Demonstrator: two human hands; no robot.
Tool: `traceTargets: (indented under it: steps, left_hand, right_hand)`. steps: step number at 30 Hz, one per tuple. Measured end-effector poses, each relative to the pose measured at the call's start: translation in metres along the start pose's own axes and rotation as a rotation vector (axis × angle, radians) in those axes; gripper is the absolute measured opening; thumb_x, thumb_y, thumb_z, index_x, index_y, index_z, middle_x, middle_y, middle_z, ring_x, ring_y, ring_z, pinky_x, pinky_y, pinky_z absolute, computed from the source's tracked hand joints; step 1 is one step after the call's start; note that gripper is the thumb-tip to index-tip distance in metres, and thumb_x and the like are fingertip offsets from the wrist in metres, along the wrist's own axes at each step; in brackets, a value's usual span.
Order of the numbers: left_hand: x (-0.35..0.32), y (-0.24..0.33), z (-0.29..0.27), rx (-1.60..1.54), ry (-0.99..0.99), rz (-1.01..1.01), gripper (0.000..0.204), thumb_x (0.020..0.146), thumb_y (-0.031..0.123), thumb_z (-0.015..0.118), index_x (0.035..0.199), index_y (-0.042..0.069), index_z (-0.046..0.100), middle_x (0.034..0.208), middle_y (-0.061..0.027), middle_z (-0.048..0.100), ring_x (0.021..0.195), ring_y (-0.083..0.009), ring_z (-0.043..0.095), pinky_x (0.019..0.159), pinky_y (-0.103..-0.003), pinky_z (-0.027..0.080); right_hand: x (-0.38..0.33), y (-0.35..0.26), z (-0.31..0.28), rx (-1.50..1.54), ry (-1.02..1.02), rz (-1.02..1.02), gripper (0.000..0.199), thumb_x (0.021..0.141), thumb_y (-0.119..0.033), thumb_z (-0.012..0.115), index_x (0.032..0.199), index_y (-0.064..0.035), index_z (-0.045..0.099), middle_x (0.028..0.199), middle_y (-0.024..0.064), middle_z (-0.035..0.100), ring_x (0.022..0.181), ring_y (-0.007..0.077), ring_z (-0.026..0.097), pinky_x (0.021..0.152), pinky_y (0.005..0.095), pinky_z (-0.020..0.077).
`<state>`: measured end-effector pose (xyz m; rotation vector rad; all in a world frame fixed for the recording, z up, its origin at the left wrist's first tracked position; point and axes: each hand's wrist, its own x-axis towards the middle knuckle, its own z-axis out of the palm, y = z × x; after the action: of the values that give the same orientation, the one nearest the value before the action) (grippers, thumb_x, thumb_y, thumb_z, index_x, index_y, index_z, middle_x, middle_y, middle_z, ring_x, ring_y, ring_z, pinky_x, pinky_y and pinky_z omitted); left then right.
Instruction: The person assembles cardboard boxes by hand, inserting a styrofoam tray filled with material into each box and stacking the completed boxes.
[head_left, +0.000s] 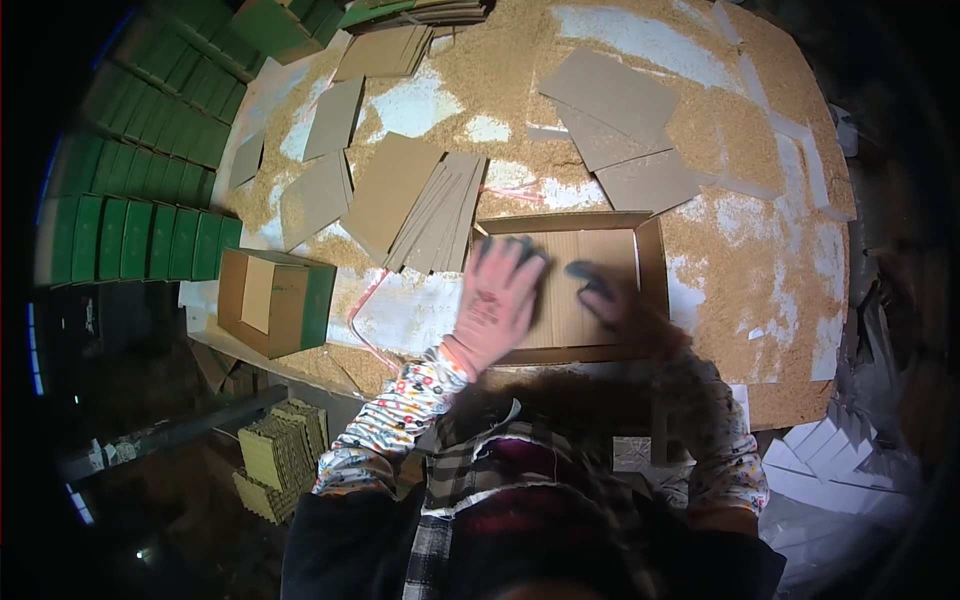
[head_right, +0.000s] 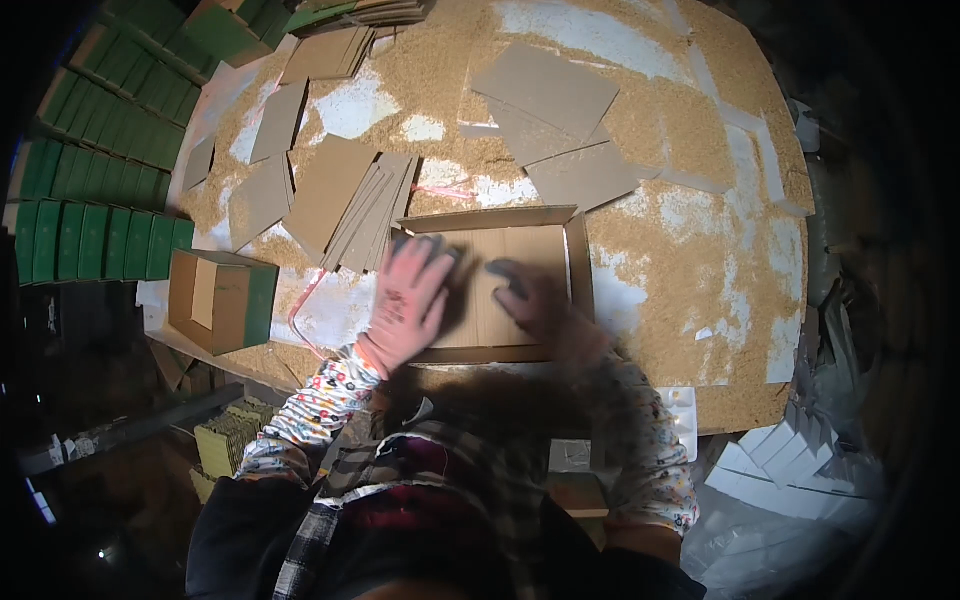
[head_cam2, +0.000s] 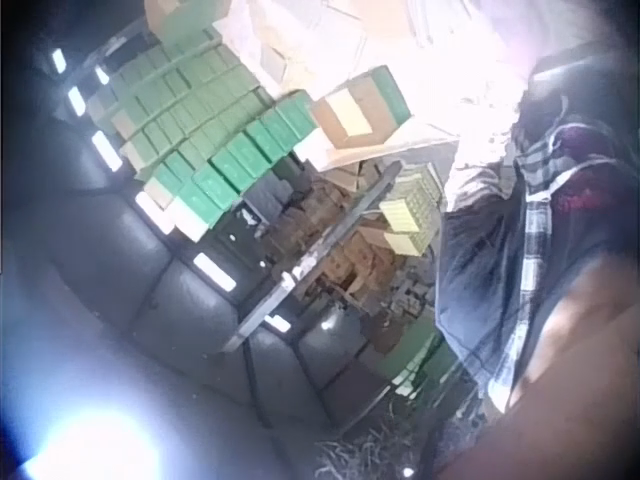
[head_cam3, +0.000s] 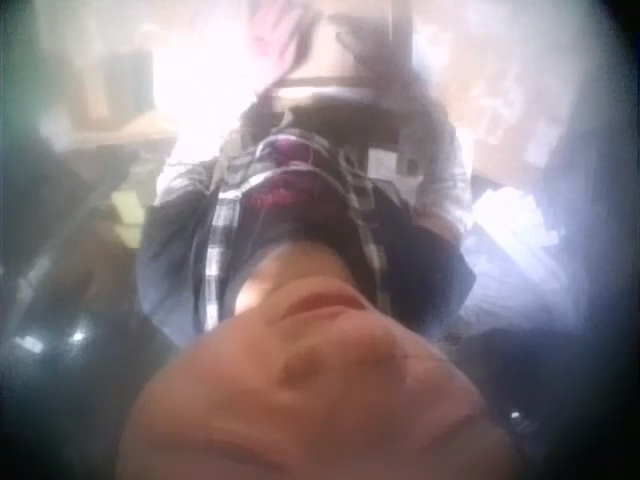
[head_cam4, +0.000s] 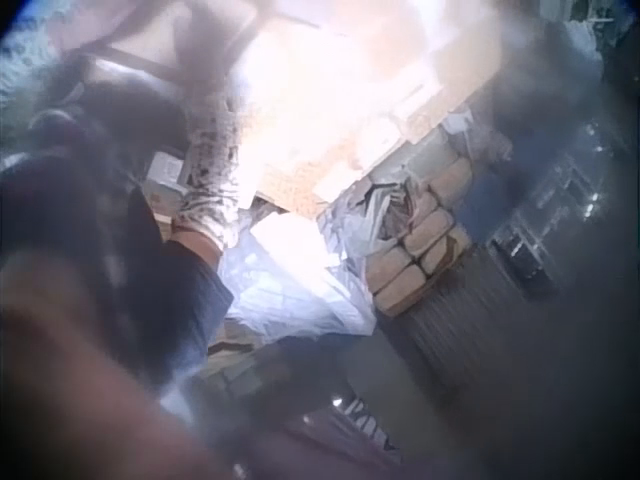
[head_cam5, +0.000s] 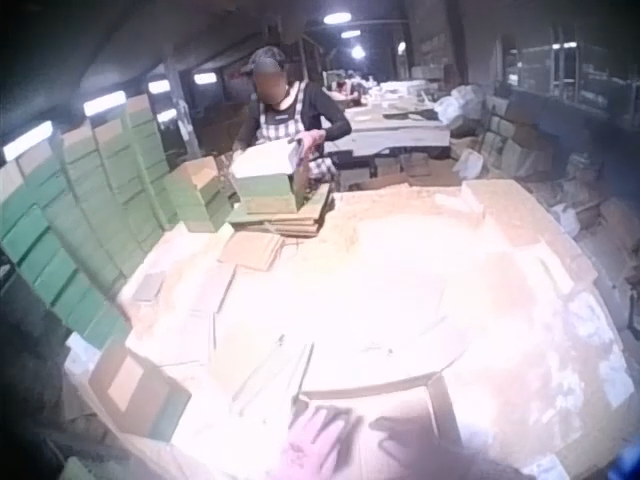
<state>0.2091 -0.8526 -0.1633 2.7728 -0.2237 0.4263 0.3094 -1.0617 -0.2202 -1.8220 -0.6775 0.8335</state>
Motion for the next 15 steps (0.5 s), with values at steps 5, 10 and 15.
traceTargets:
  steps: [5,10,15]
  left_hand:
    - [-0.054,-0.086,0.036,-1.454,-0.107,-1.114,0.069,0.086,0.018,0.068,0.142,0.0,0.031,0.137,-0.0163,0.044,0.123,-0.0227,0.044,0.107,-0.033,0.033]
    - [-0.03,-0.027,0.112,-0.925,-0.028,-0.834,0.08,0.074,0.026,0.079,0.134,-0.004,0.037,0.115,-0.0165,0.06,0.104,-0.0226,0.059,0.092,-0.033,0.046]
    - [-0.067,-0.054,0.102,-0.938,0.087,-1.001,0.079,0.071,0.033,0.081,0.129,-0.003,0.043,0.109,-0.0185,0.063,0.101,-0.0266,0.061,0.091,-0.034,0.047]
  right_hand:
    - [-0.034,-0.024,-0.095,0.6,0.375,0.245,0.051,0.086,-0.006,0.056,0.136,-0.0026,0.044,0.121,0.0087,0.057,0.112,0.019,0.054,0.096,0.0299,0.0432]
    - [0.012,0.132,-0.073,0.156,-0.02,0.136,0.047,0.089,-0.006,0.057,0.133,-0.005,0.044,0.12,0.0081,0.057,0.109,0.016,0.054,0.092,0.0289,0.0456]
    - [-0.003,0.058,-0.024,0.527,0.074,0.207,0.054,0.089,-0.023,0.062,0.133,0.0003,0.043,0.124,0.0099,0.054,0.115,0.0238,0.05,0.098,0.0329,0.0396]
